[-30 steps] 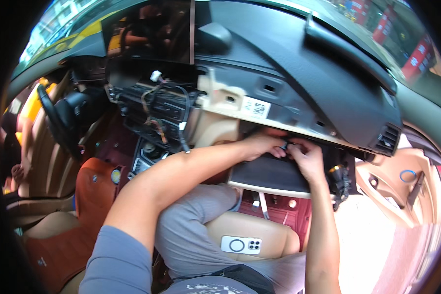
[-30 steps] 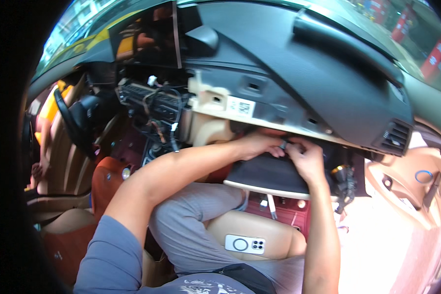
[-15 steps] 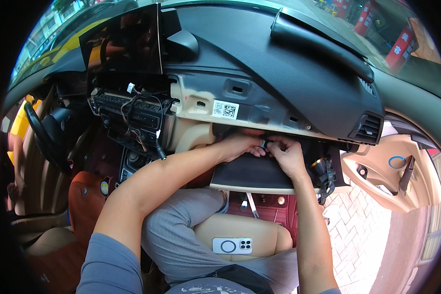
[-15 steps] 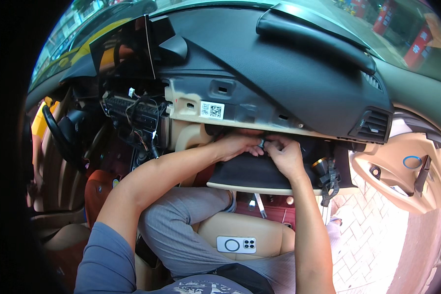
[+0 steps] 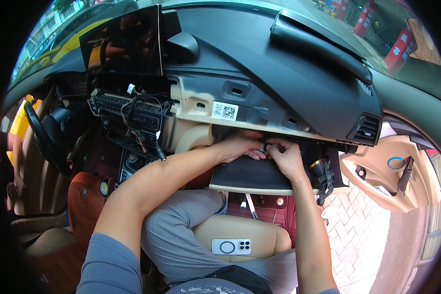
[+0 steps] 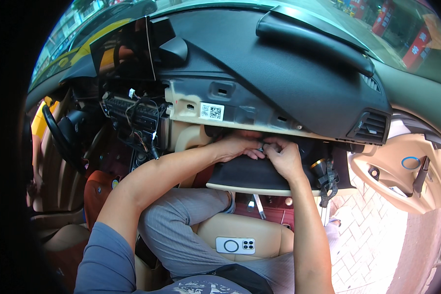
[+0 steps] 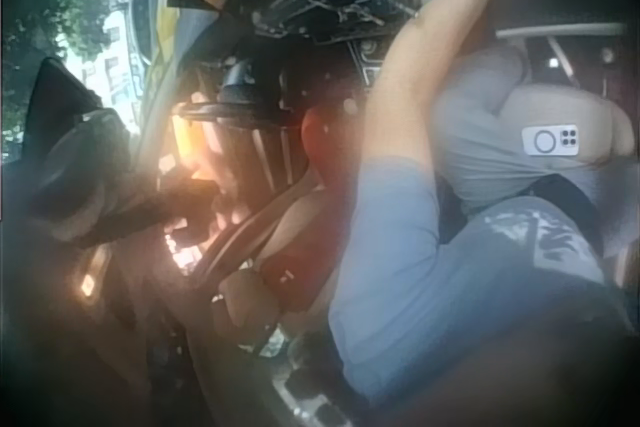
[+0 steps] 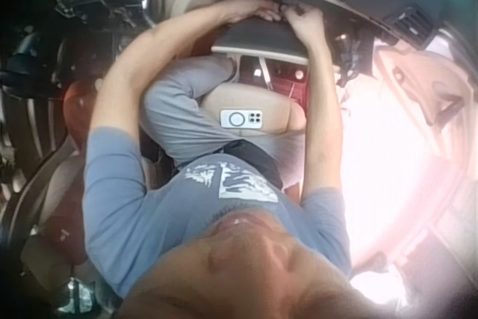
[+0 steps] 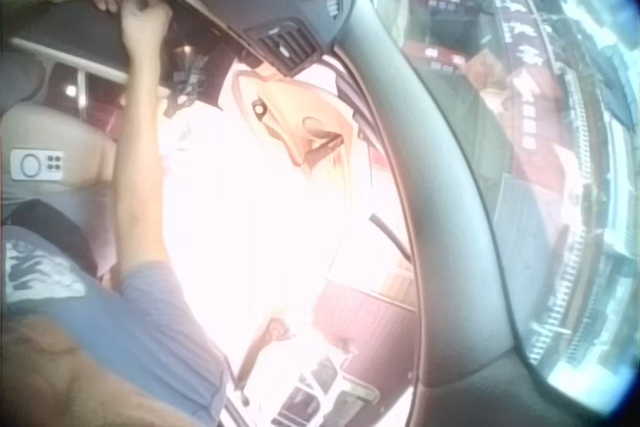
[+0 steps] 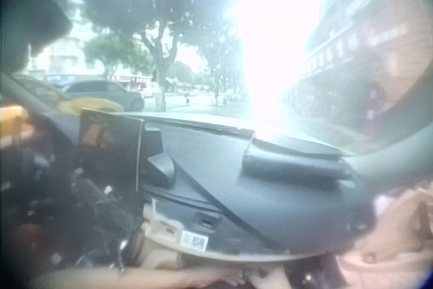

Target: The person sits on the car floor and works on the dashboard area, using a blue-handled tool to pry and adjust components. They remove a small white connector, then exit the vehicle and walk around the car while holding the connector.

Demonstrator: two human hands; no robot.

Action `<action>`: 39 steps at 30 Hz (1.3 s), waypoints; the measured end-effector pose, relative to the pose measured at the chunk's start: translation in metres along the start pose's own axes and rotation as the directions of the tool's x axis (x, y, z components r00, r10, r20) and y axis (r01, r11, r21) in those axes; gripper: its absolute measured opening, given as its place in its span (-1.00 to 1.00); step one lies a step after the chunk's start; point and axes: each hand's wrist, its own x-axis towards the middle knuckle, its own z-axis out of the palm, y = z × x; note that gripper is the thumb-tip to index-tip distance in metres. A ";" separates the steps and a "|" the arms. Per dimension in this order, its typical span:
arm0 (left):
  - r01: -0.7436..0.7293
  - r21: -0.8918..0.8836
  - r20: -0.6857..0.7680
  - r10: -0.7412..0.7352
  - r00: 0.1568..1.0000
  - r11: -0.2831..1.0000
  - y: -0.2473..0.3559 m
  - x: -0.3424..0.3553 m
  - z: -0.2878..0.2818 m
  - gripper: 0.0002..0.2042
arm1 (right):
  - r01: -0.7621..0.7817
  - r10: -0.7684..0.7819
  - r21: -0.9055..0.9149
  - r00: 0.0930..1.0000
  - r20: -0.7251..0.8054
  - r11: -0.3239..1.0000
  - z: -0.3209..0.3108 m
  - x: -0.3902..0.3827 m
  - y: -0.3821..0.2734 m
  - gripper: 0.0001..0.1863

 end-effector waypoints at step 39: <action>-0.014 0.042 -0.023 0.015 1.000 0.999 0.000 0.000 0.001 -0.55 | 0.001 -0.001 0.021 1.000 0.012 1.000 -0.001 -0.001 -0.003 -0.70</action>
